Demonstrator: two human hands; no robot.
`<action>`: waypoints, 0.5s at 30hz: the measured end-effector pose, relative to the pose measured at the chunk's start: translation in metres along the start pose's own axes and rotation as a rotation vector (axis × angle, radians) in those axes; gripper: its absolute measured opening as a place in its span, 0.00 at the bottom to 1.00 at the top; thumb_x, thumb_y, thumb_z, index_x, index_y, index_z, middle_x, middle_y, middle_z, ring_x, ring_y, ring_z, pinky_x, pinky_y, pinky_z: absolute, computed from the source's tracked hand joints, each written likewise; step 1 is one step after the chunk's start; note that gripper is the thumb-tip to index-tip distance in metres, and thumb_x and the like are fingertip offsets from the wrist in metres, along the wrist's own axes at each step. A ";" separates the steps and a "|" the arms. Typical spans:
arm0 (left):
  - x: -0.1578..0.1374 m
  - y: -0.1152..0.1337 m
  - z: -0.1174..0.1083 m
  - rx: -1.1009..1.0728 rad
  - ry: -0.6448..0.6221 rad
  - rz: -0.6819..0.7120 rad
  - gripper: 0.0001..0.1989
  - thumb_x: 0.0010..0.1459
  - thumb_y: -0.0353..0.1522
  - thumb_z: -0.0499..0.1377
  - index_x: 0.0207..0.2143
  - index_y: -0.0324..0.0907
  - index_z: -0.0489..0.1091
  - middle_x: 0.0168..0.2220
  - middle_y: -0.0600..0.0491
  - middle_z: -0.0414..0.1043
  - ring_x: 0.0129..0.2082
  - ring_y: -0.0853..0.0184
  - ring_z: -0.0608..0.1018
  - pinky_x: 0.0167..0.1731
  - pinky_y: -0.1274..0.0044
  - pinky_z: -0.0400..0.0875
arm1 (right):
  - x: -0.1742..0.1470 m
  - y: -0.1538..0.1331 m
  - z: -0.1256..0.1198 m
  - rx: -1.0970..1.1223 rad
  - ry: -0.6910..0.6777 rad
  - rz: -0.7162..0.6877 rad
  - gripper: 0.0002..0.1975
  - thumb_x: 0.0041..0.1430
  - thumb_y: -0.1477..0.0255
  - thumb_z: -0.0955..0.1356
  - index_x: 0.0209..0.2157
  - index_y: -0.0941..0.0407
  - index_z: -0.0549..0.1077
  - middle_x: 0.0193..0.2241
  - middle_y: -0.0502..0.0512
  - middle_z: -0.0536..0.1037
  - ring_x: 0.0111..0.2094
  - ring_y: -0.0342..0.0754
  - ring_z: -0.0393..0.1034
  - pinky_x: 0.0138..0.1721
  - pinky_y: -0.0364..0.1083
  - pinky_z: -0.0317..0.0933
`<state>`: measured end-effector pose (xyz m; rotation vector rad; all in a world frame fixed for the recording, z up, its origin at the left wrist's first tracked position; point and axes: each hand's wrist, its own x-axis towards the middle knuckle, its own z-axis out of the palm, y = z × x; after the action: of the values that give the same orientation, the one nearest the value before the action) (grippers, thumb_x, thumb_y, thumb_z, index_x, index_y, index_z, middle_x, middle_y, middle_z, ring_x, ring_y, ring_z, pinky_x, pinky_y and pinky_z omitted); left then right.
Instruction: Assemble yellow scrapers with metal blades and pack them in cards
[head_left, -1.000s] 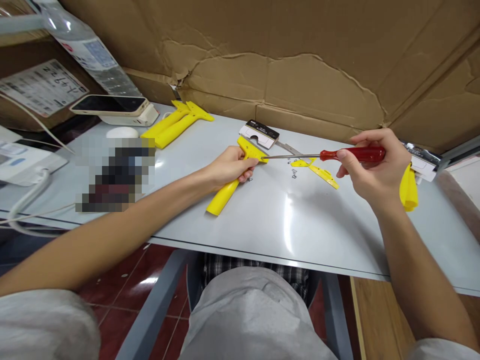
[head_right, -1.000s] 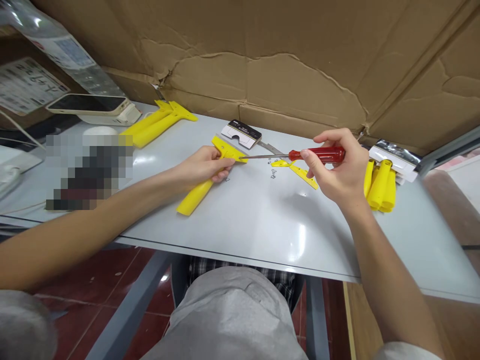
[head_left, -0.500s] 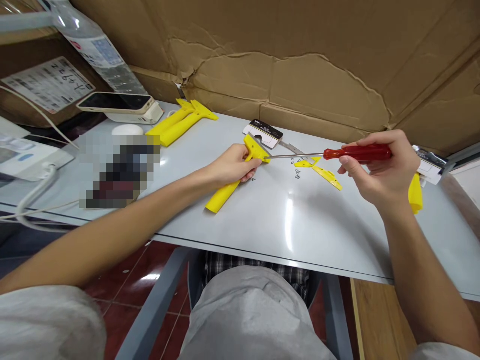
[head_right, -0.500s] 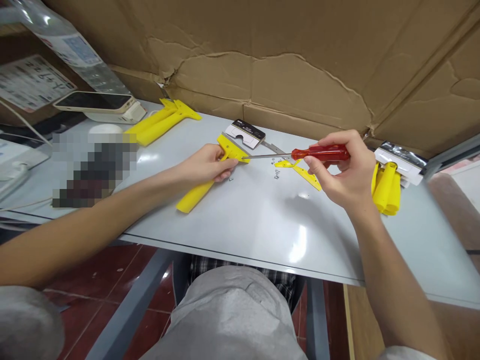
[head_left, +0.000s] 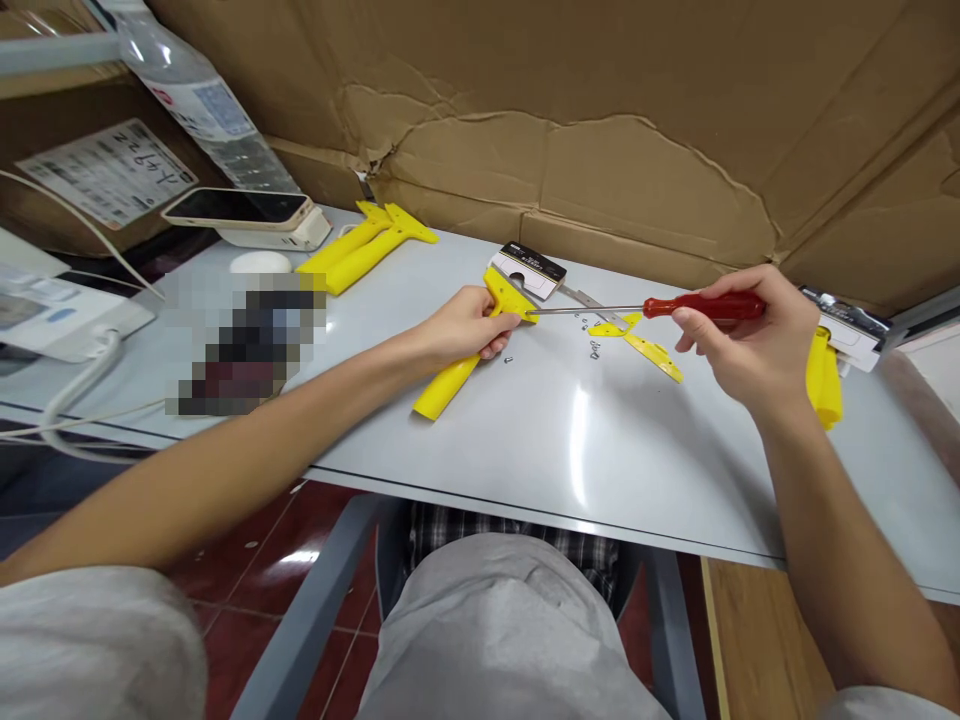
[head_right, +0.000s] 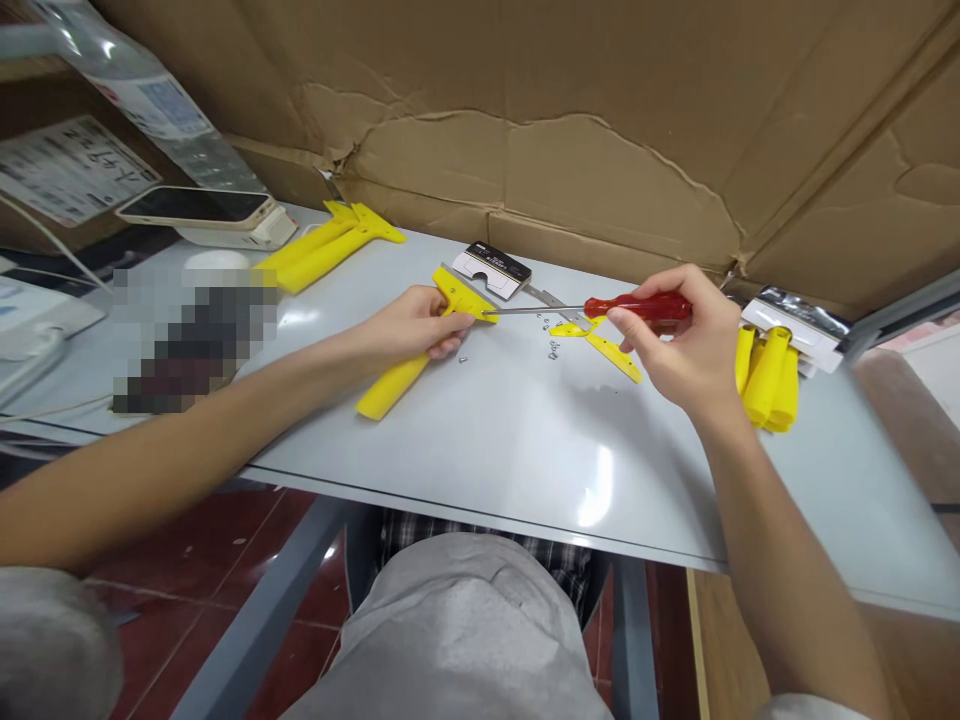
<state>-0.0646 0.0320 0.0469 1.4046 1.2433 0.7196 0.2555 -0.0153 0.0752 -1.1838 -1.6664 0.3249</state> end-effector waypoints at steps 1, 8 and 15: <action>0.000 0.001 0.000 -0.027 0.004 -0.016 0.19 0.69 0.24 0.61 0.24 0.41 0.66 0.19 0.54 0.67 0.15 0.76 0.66 0.16 0.82 0.61 | 0.003 0.006 -0.001 0.026 0.013 0.037 0.21 0.59 0.54 0.79 0.39 0.52 0.72 0.34 0.53 0.81 0.28 0.46 0.78 0.27 0.48 0.70; -0.006 0.009 0.003 -0.255 0.030 -0.092 0.16 0.69 0.25 0.60 0.26 0.41 0.65 0.18 0.56 0.63 0.15 0.76 0.63 0.14 0.82 0.56 | 0.020 0.067 -0.001 0.228 0.127 0.296 0.26 0.48 0.59 0.83 0.34 0.56 0.66 0.38 0.54 0.83 0.33 0.48 0.81 0.35 0.50 0.79; -0.006 0.005 0.006 -0.338 -0.035 -0.122 0.14 0.68 0.25 0.61 0.28 0.41 0.66 0.23 0.55 0.66 0.16 0.77 0.65 0.14 0.81 0.55 | 0.016 0.091 0.003 -0.030 0.004 0.236 0.18 0.49 0.66 0.80 0.32 0.58 0.71 0.41 0.56 0.84 0.38 0.46 0.81 0.41 0.45 0.77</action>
<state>-0.0593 0.0253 0.0517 1.0522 1.1101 0.7758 0.3024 0.0423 0.0198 -1.4062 -1.5340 0.4453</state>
